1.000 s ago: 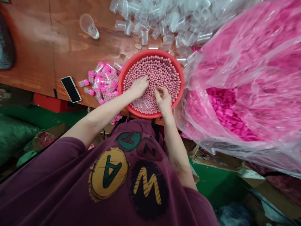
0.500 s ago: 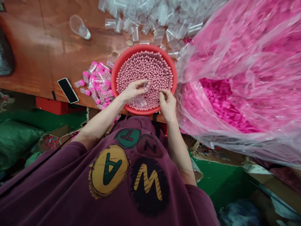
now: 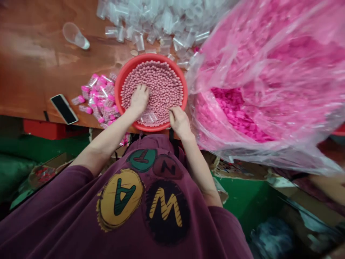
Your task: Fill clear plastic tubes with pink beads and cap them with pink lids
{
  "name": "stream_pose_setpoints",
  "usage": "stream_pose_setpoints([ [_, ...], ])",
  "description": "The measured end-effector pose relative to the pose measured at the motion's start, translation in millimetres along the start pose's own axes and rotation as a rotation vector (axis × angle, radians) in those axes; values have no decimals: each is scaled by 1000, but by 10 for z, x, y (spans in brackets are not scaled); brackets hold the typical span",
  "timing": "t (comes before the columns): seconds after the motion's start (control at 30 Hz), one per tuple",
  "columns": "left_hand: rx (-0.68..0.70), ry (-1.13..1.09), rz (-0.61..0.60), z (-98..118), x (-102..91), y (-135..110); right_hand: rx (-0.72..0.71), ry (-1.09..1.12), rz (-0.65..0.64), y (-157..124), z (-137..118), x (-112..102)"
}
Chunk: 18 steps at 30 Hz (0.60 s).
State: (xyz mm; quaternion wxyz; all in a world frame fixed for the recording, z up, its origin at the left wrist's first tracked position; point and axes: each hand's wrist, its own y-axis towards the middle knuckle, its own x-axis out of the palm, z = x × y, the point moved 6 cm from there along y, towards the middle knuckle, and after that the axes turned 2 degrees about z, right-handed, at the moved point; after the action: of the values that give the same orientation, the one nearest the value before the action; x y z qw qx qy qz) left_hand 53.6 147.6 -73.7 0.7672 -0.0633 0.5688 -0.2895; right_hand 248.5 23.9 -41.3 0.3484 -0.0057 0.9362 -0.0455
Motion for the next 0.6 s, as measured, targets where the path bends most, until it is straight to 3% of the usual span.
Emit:
stream_pose_setpoints([
  [0.1, 19, 58, -48, 165, 16, -28, 98, -77, 157, -205, 372, -465],
  [0.23, -22, 43, -123, 226, -4, -70, 410, -245, 468, -338, 1273, -1414],
  [0.3, -49, -6, -156, 209, -4, -49, 527, -301, 477, -283, 1679, -1709],
  [0.37, -73, -29, -159, 205, 24, 9, 587, -322, 427, -160, 1958, -1809],
  [0.43, -105, -56, -131, 234, 92, 90, 658, -348, 382, -41, 2115, -1773],
  [0.6, -186, -318, 51, 343, 323, 287, 800, -362, 423, 66, 2146, -1631],
])
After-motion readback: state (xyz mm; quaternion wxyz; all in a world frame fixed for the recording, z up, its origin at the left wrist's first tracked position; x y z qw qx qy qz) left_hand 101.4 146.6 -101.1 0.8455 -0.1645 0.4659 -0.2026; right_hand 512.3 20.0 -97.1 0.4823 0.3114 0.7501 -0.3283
